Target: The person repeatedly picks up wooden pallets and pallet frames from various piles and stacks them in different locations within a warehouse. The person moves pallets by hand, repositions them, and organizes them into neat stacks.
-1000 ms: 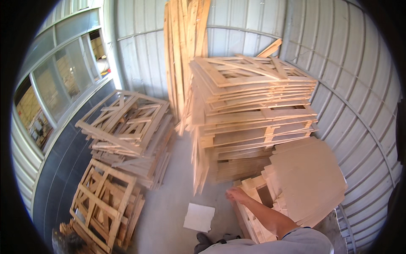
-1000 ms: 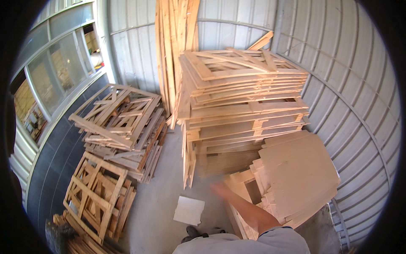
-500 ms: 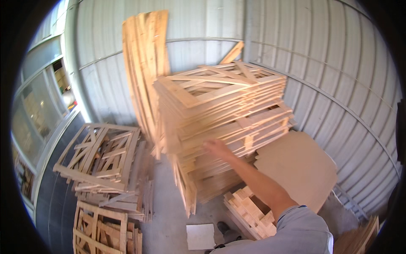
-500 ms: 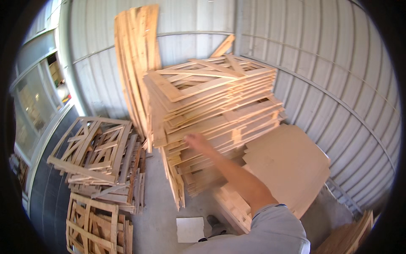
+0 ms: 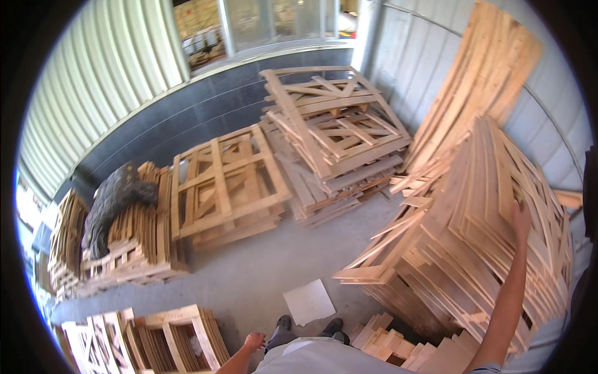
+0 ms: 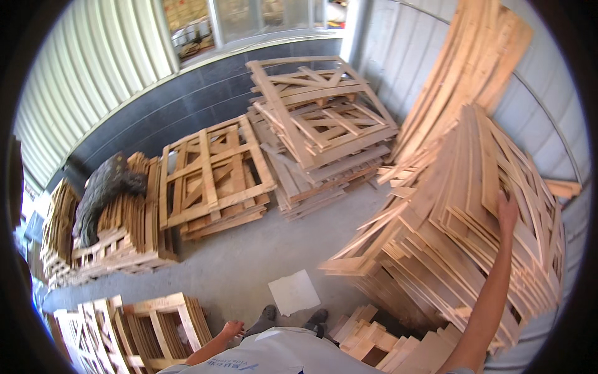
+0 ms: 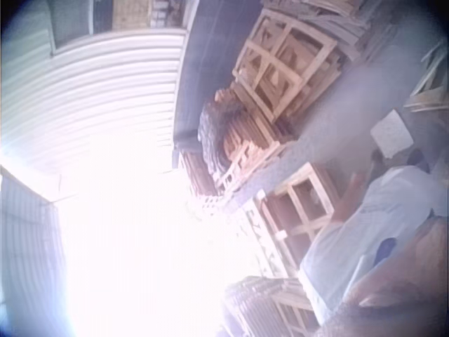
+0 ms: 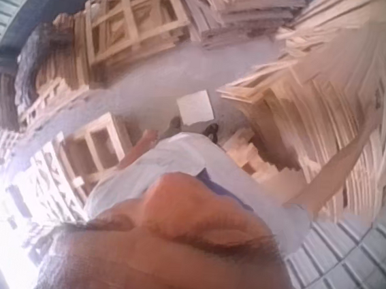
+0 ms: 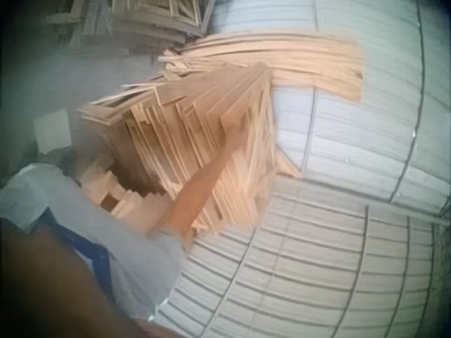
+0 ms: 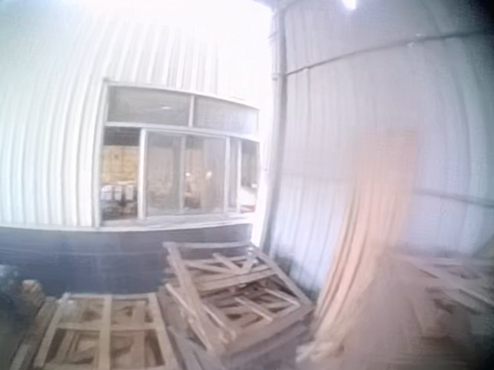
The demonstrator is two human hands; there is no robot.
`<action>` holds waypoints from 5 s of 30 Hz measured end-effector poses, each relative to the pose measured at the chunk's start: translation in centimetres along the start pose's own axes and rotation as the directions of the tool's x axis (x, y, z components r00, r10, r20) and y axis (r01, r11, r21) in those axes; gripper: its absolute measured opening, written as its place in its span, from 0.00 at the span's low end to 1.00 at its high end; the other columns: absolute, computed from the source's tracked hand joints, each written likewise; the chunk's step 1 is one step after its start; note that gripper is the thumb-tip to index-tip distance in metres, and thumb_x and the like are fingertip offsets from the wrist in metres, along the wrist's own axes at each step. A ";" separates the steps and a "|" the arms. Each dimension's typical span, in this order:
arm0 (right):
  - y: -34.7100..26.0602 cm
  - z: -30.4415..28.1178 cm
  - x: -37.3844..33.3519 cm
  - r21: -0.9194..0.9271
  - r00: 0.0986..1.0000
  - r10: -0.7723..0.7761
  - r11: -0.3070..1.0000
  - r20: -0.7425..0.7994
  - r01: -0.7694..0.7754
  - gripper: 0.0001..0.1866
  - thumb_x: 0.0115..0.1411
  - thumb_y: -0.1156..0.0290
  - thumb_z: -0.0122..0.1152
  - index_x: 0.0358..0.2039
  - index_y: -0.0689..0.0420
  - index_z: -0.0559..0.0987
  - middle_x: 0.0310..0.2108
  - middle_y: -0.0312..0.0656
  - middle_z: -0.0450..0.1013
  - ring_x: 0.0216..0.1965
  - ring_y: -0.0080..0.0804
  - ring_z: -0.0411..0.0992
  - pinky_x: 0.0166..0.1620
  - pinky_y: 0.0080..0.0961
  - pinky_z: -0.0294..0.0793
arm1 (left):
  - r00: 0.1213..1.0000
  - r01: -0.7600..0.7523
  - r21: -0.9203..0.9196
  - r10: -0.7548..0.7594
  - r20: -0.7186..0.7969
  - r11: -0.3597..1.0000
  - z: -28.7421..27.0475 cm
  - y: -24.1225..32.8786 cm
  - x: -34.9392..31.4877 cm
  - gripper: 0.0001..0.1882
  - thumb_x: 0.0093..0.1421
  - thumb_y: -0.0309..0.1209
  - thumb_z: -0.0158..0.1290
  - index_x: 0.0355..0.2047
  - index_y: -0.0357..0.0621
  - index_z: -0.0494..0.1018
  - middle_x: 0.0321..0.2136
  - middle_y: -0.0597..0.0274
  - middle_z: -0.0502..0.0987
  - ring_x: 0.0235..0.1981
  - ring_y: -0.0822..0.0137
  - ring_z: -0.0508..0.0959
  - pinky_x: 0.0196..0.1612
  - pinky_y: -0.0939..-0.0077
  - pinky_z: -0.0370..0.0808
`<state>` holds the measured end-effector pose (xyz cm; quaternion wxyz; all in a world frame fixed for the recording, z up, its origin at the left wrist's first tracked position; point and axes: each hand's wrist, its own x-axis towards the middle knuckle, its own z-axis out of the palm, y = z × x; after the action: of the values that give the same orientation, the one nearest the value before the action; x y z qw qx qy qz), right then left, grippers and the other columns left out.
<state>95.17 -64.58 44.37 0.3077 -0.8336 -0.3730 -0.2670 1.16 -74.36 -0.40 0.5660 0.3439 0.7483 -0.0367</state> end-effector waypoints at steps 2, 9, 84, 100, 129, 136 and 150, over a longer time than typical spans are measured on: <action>0.4 0.2 0.9 0.013 0.984 -0.021 1.000 0.179 0.019 0.33 0.62 0.47 0.52 0.47 0.69 0.76 0.40 0.60 0.76 0.42 0.50 0.75 0.48 0.37 0.70 | 0.999 0.039 -0.030 -0.040 -0.033 0.999 1.0 -0.8 -1.8 0.22 0.59 0.44 0.48 0.37 0.36 0.78 0.30 0.55 0.82 0.27 0.63 0.83 0.29 0.69 0.80; -1.9 -0.7 3.1 0.043 0.860 0.088 0.991 0.503 -0.127 0.38 0.64 0.42 0.47 0.43 0.73 0.77 0.36 0.56 0.77 0.39 0.48 0.75 0.46 0.37 0.70 | 0.990 0.137 0.044 -0.136 -0.030 0.990 3.5 -3.8 -4.4 0.23 0.59 0.47 0.47 0.34 0.38 0.79 0.27 0.56 0.82 0.23 0.64 0.82 0.28 0.67 0.80; 0.5 -27.3 -15.8 -0.216 0.765 0.526 0.851 0.372 -0.479 0.45 0.50 0.48 0.65 0.61 0.64 0.64 0.56 0.61 0.68 0.59 0.52 0.66 0.60 0.36 0.66 | 0.726 -0.548 0.178 0.359 0.586 0.817 10.1 24.1 9.4 0.32 0.63 0.53 0.50 0.57 0.42 0.66 0.41 0.53 0.78 0.40 0.58 0.80 0.39 0.60 0.78; 7.0 -25.5 -23.6 0.503 0.427 0.895 0.431 -0.130 -0.749 0.29 0.56 0.64 0.64 0.53 0.68 0.68 0.46 0.52 0.75 0.45 0.43 0.76 0.47 0.33 0.78 | 0.688 -0.538 0.238 0.258 0.678 0.808 4.0 22.5 14.4 0.36 0.62 0.56 0.51 0.60 0.43 0.63 0.46 0.54 0.77 0.42 0.56 0.79 0.40 0.56 0.78; -32.2 -21.6 -44.6 0.877 0.348 0.855 -0.222 0.385 -0.425 0.19 0.64 0.66 0.56 0.50 0.67 0.73 0.47 0.46 0.74 0.44 0.35 0.75 0.44 0.33 0.78 | 0.628 -0.633 0.163 0.379 0.679 0.757 3.5 41.2 11.0 0.24 0.67 0.47 0.44 0.46 0.35 0.71 0.33 0.48 0.80 0.28 0.57 0.82 0.28 0.68 0.80; -26.3 -13.2 -51.9 0.839 0.430 0.725 -0.416 0.539 -0.350 0.24 0.63 0.63 0.61 0.56 0.59 0.68 0.51 0.42 0.71 0.51 0.32 0.72 0.53 0.32 0.74 | 0.186 -0.673 -0.258 0.497 0.848 0.693 10.6 47.3 -10.5 0.34 0.66 0.57 0.42 0.48 0.32 0.68 0.38 0.45 0.79 0.35 0.53 0.82 0.34 0.65 0.79; -20.3 -7.9 -54.8 0.646 0.406 0.562 -0.331 0.720 -0.688 0.30 0.63 0.56 0.60 0.61 0.59 0.65 0.52 0.39 0.69 0.53 0.27 0.67 0.52 0.31 0.71 | 0.131 -0.404 -0.616 0.710 0.692 0.676 22.3 43.8 -27.1 0.29 0.67 0.51 0.46 0.59 0.43 0.63 0.54 0.58 0.72 0.54 0.56 0.72 0.57 0.58 0.69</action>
<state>45.79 -84.51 19.07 0.8107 -0.5089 0.0588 0.2834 47.22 -63.75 29.90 0.8851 0.4364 0.1224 0.1060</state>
